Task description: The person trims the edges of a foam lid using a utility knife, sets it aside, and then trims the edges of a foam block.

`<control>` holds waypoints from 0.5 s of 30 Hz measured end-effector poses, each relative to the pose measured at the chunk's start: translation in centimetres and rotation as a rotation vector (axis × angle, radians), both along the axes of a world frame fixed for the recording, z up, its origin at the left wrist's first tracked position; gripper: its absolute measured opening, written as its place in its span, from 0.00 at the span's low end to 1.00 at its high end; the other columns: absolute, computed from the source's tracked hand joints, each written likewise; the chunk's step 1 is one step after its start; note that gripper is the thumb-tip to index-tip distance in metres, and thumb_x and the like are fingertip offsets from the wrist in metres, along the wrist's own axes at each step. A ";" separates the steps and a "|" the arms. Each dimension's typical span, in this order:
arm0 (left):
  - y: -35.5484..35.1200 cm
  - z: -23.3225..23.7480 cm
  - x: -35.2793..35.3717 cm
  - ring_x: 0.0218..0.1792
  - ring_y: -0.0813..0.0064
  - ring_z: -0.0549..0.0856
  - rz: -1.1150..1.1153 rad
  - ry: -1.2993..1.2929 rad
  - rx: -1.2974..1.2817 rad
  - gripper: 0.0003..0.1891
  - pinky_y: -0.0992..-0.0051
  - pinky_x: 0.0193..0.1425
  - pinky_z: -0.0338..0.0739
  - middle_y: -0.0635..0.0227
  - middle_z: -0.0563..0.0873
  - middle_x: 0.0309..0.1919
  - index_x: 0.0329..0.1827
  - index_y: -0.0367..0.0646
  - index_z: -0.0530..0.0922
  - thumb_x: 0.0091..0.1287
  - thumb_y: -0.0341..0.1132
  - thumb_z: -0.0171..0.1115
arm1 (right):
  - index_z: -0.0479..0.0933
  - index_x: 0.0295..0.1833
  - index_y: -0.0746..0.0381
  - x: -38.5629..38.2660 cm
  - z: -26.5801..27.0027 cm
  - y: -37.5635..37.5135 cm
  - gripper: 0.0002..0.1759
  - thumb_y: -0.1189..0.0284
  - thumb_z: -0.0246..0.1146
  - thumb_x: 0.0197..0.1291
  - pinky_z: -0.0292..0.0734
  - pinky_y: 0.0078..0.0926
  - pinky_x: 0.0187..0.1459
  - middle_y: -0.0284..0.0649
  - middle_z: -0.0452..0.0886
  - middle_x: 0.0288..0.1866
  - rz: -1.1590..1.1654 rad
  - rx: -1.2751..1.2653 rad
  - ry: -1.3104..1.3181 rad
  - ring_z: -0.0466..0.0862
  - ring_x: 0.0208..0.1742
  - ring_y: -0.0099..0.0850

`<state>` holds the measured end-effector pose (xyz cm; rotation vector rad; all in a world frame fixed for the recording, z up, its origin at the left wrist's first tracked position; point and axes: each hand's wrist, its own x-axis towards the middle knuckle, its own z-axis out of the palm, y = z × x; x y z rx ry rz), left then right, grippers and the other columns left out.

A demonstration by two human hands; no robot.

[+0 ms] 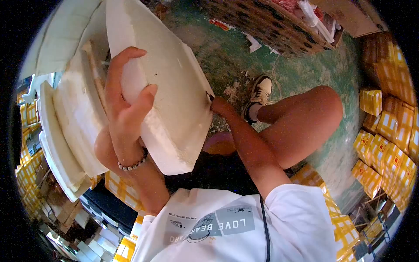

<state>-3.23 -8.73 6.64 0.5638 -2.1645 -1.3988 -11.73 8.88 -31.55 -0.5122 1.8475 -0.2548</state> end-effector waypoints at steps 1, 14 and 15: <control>-0.2 0.1 -0.1 0.56 0.63 0.80 -0.008 0.003 -0.006 0.29 0.69 0.62 0.75 0.60 0.77 0.55 0.59 0.45 0.80 0.49 0.25 0.65 | 0.82 0.35 0.78 -0.3 2.0 -0.5 0.13 0.75 0.63 0.63 0.78 0.53 0.34 0.65 0.84 0.35 -0.138 0.014 -0.078 0.86 0.32 0.49; -0.2 -0.1 0.0 0.54 0.63 0.81 -0.043 0.007 -0.104 0.29 0.69 0.61 0.76 0.60 0.78 0.55 0.61 0.48 0.80 0.51 0.23 0.65 | 0.86 0.47 0.73 -0.6 -0.4 -3.1 0.15 0.71 0.64 0.62 0.79 0.53 0.36 0.58 0.89 0.40 0.419 -0.026 0.143 0.87 0.33 0.47; -0.3 -0.1 0.0 0.54 0.63 0.81 -0.033 -0.007 -0.122 0.29 0.69 0.61 0.76 0.60 0.78 0.55 0.61 0.48 0.80 0.52 0.23 0.65 | 0.87 0.47 0.72 -0.9 -2.8 -2.7 0.16 0.71 0.66 0.61 0.78 0.52 0.35 0.57 0.89 0.39 0.341 0.050 0.095 0.87 0.31 0.46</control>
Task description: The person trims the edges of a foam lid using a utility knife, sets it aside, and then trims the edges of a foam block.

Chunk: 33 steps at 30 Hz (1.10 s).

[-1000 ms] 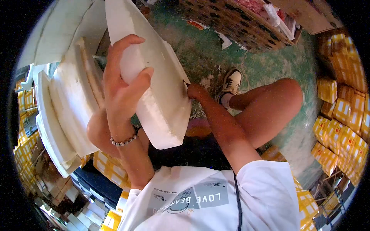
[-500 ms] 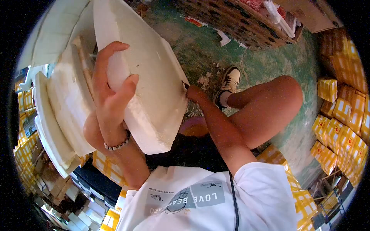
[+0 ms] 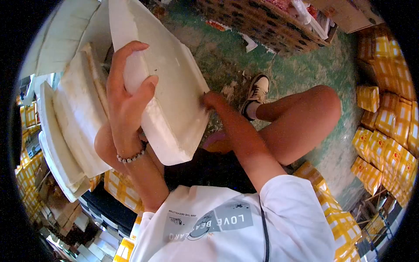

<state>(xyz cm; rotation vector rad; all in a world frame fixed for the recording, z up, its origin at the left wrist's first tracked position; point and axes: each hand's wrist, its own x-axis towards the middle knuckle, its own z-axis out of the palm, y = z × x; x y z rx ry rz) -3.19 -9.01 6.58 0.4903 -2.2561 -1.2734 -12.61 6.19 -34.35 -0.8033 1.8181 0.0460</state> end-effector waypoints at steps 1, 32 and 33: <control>-0.2 0.0 0.0 0.54 0.63 0.81 0.000 0.006 -0.004 0.29 0.69 0.61 0.76 0.60 0.78 0.55 0.61 0.48 0.80 0.52 0.23 0.65 | 0.87 0.48 0.71 -0.5 -1.3 0.2 0.16 0.70 0.67 0.60 0.78 0.52 0.34 0.56 0.89 0.37 -0.083 0.076 -0.028 0.87 0.30 0.45; 0.5 0.3 -0.4 0.54 0.62 0.81 -0.006 -0.009 0.020 0.27 0.70 0.62 0.75 0.61 0.78 0.54 0.58 0.47 0.81 0.50 0.25 0.66 | 0.88 0.38 0.68 -1.7 -1.7 2.0 0.08 0.78 0.65 0.55 0.69 0.49 0.23 0.51 0.82 0.26 0.157 -0.001 -0.078 0.77 0.19 0.39; 0.6 0.3 -0.3 0.55 0.63 0.81 -0.010 -0.013 0.037 0.28 0.70 0.62 0.75 0.62 0.78 0.55 0.58 0.47 0.81 0.50 0.24 0.66 | 0.87 0.41 0.71 -1.5 -3.8 2.3 0.11 0.82 0.68 0.49 0.69 0.48 0.22 0.53 0.83 0.27 0.365 0.003 -0.035 0.78 0.20 0.40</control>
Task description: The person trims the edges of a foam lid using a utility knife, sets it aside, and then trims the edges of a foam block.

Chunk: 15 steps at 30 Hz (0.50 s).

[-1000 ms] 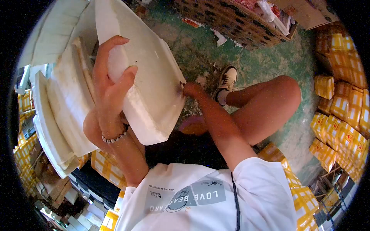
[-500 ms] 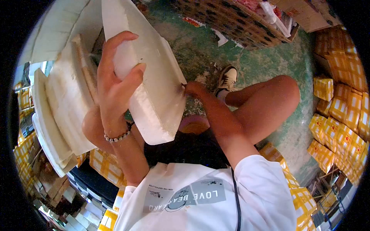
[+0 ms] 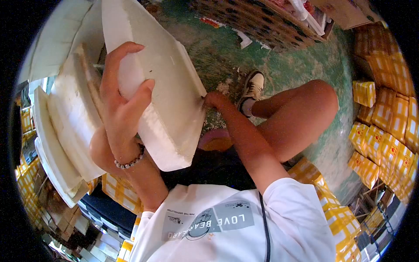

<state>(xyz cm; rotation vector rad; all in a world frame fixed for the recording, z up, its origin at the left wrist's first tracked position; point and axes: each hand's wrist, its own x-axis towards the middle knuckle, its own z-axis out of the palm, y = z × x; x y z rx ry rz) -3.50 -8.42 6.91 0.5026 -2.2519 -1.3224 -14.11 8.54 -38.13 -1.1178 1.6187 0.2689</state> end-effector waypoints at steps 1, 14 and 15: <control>0.1 0.0 0.1 0.55 0.63 0.81 -0.002 -0.001 0.001 0.28 0.70 0.62 0.75 0.62 0.78 0.55 0.58 0.47 0.81 0.50 0.24 0.66 | 0.87 0.43 0.74 0.2 -1.0 0.3 0.16 0.85 0.70 0.44 0.69 0.48 0.21 0.55 0.83 0.28 0.208 -0.008 0.042 0.78 0.20 0.41; -0.2 -0.3 -0.2 0.55 0.68 0.80 0.010 0.011 0.045 0.28 0.72 0.60 0.76 0.63 0.76 0.56 0.60 0.47 0.81 0.52 0.23 0.65 | 0.85 0.25 0.72 0.5 8.0 1.5 0.06 0.86 0.73 0.36 0.78 0.48 0.26 0.61 0.85 0.27 0.379 -0.018 -0.014 0.88 0.28 0.46; -0.1 -0.4 -0.3 0.55 0.68 0.80 0.008 0.014 0.027 0.28 0.72 0.60 0.76 0.63 0.77 0.56 0.60 0.47 0.81 0.52 0.23 0.65 | 0.85 0.26 0.72 1.2 8.8 2.3 0.04 0.83 0.73 0.40 0.80 0.48 0.29 0.62 0.86 0.29 0.220 -0.040 0.043 0.90 0.30 0.47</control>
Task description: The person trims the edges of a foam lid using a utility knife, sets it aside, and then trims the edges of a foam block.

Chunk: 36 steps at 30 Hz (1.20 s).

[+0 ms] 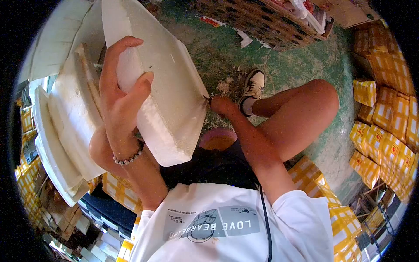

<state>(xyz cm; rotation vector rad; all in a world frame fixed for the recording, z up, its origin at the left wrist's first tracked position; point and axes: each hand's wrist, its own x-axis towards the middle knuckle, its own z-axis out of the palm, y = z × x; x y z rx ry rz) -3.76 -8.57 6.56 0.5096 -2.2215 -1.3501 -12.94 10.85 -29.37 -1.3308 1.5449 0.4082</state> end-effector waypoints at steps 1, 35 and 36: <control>0.0 0.0 0.0 0.55 0.68 0.80 0.000 0.000 0.002 0.28 0.72 0.60 0.76 0.63 0.77 0.56 0.60 0.47 0.81 0.52 0.23 0.65 | 0.85 0.26 0.71 0.5 0.8 0.8 0.04 0.81 0.73 0.45 0.83 0.48 0.32 0.63 0.87 0.32 -0.160 -0.031 0.052 0.91 0.33 0.49; 0.2 1.2 -0.1 0.44 0.78 0.76 0.325 -0.104 -0.114 0.27 0.81 0.48 0.71 0.66 0.79 0.53 0.59 0.44 0.82 0.51 0.23 0.58 | 0.63 0.76 0.70 4.7 5.4 6.2 0.28 0.72 0.57 0.75 0.79 0.57 0.32 0.58 0.85 0.32 -0.983 -0.265 -0.069 0.86 0.32 0.56; 0.3 1.3 -0.2 0.45 0.78 0.76 0.348 -0.126 -0.063 0.27 0.81 0.48 0.72 0.66 0.79 0.53 0.58 0.44 0.82 0.51 0.23 0.58 | 0.64 0.75 0.70 5.6 3.0 6.7 0.28 0.72 0.57 0.75 0.79 0.60 0.34 0.59 0.85 0.33 -0.967 -0.349 -0.030 0.87 0.33 0.58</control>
